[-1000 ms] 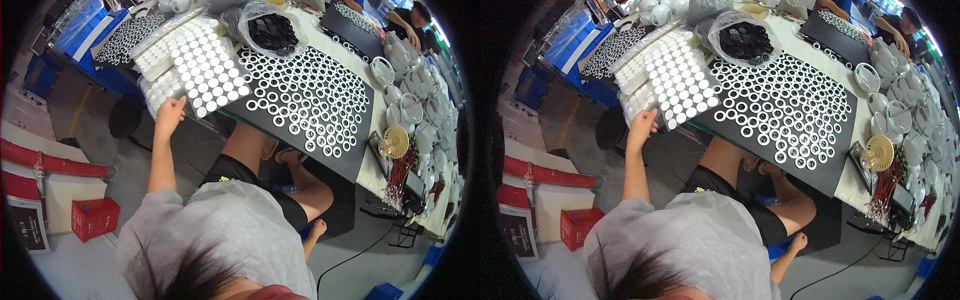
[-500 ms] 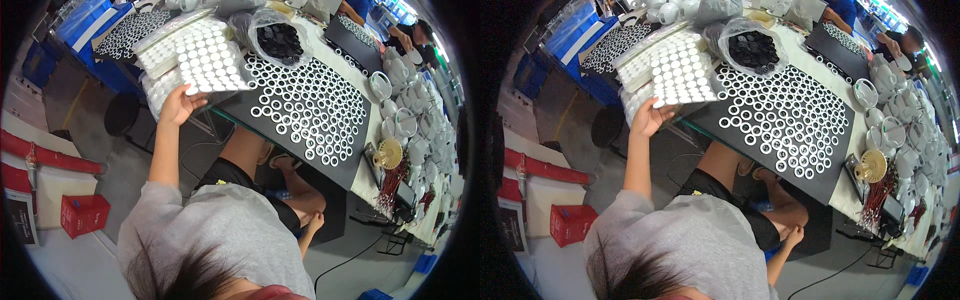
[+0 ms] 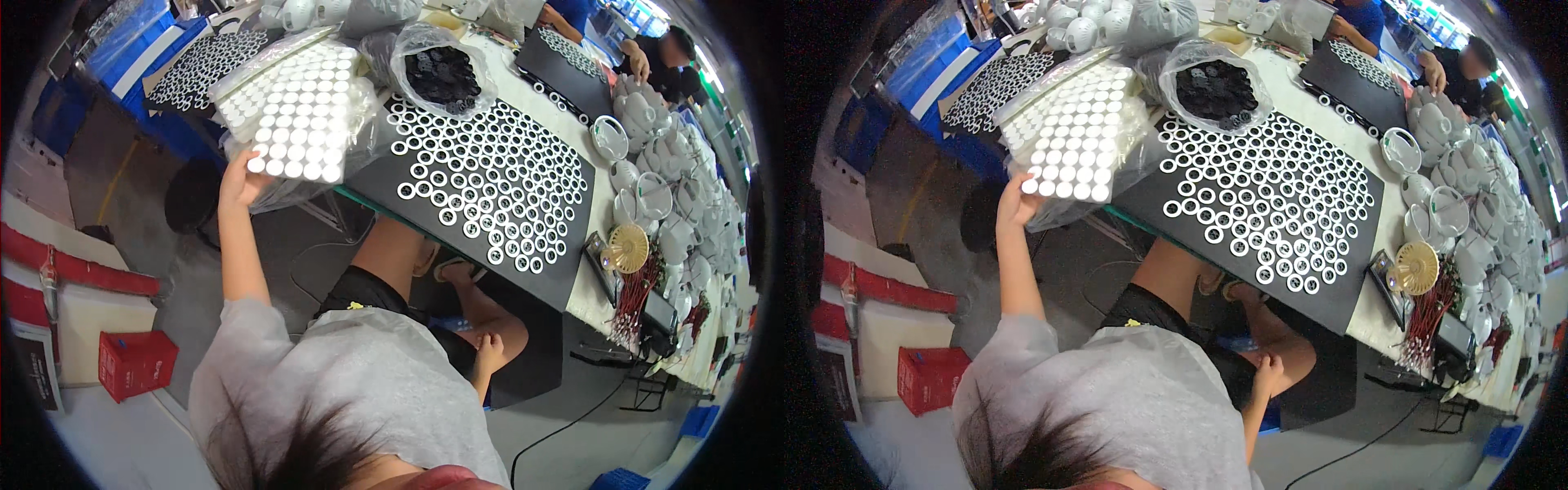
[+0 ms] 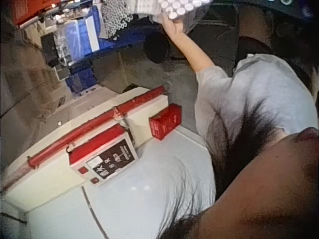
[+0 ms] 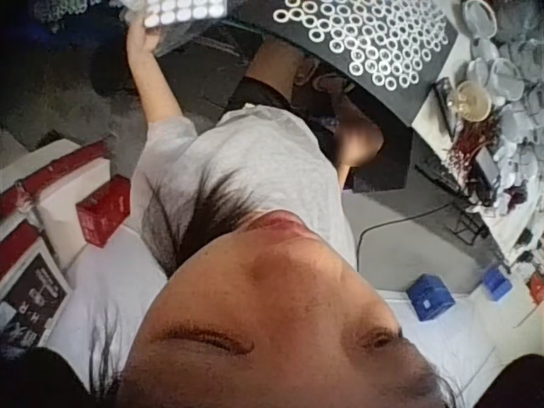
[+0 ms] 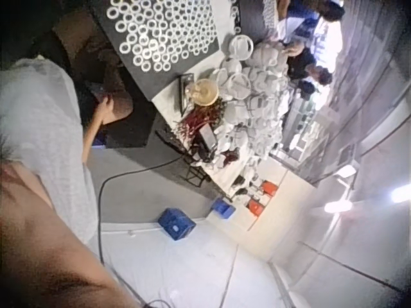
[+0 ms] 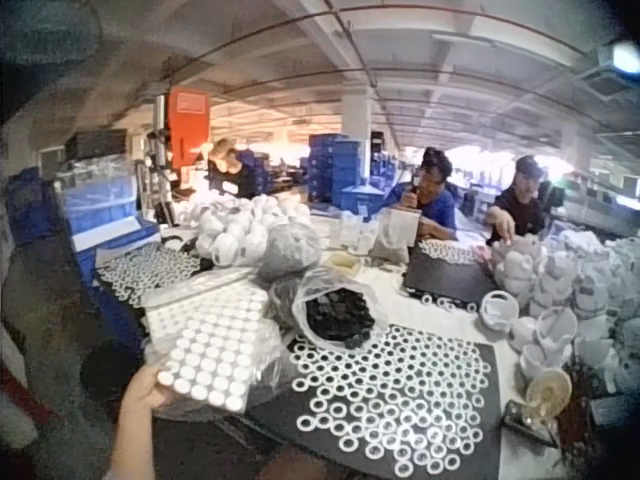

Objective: The person peels white circular stickers from a backing sheet and places them onto a black perforated board. They then pick up small black circular components and insert them into the holes of the board, aligning them with the white stickers. The person continues this repetitive assembly process, filling the board with the components.

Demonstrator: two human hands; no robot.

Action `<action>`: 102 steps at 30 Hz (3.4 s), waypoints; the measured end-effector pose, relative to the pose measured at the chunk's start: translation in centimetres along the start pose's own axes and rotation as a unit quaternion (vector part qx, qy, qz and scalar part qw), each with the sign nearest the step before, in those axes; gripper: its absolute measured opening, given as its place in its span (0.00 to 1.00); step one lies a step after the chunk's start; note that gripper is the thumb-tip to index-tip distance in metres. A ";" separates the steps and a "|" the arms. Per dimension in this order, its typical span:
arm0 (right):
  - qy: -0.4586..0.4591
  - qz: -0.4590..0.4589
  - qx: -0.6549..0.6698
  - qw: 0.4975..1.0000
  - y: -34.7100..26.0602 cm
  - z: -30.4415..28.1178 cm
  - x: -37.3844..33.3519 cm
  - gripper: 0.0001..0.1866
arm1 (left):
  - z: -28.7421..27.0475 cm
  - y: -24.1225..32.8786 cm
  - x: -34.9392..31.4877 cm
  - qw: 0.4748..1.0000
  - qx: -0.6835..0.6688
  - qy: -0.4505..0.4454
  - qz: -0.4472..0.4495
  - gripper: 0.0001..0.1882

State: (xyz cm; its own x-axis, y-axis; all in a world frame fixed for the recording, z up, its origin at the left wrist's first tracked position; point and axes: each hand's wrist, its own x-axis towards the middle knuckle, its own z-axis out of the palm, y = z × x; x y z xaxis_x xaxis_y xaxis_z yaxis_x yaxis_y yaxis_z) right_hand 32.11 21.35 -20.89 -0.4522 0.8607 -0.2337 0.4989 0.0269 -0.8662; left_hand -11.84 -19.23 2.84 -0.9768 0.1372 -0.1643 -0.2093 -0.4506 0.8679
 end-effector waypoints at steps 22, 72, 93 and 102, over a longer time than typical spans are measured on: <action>0.107 -0.343 -0.353 0.864 -27.7 -1.0 1.2 0.44 | 18.1 -10.8 -6.3 0.616 0.658 -0.274 0.336 0.43; 0.099 -0.381 -0.367 0.843 -27.7 -1.1 7.5 0.35 | 29.7 -19.3 -10.3 0.520 0.620 -0.401 0.430 0.40; 0.072 -0.341 -0.370 0.861 -28.1 -0.9 7.2 0.38 | 22.6 -12.7 -4.7 0.532 0.709 -0.334 0.321 0.50; 0.092 -0.436 -0.309 0.840 -28.7 -0.4 6.0 0.37 | 23.8 -14.2 -5.0 0.531 0.720 -0.312 0.320 0.46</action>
State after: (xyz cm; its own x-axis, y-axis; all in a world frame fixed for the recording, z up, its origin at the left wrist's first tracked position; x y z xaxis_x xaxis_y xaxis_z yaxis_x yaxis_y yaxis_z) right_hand 15.37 25.94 2.73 -0.7515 0.4398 0.4917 0.3522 0.8977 -0.2647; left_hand -2.95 7.47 2.46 -0.5272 0.8310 0.1776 0.8472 0.4980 0.1851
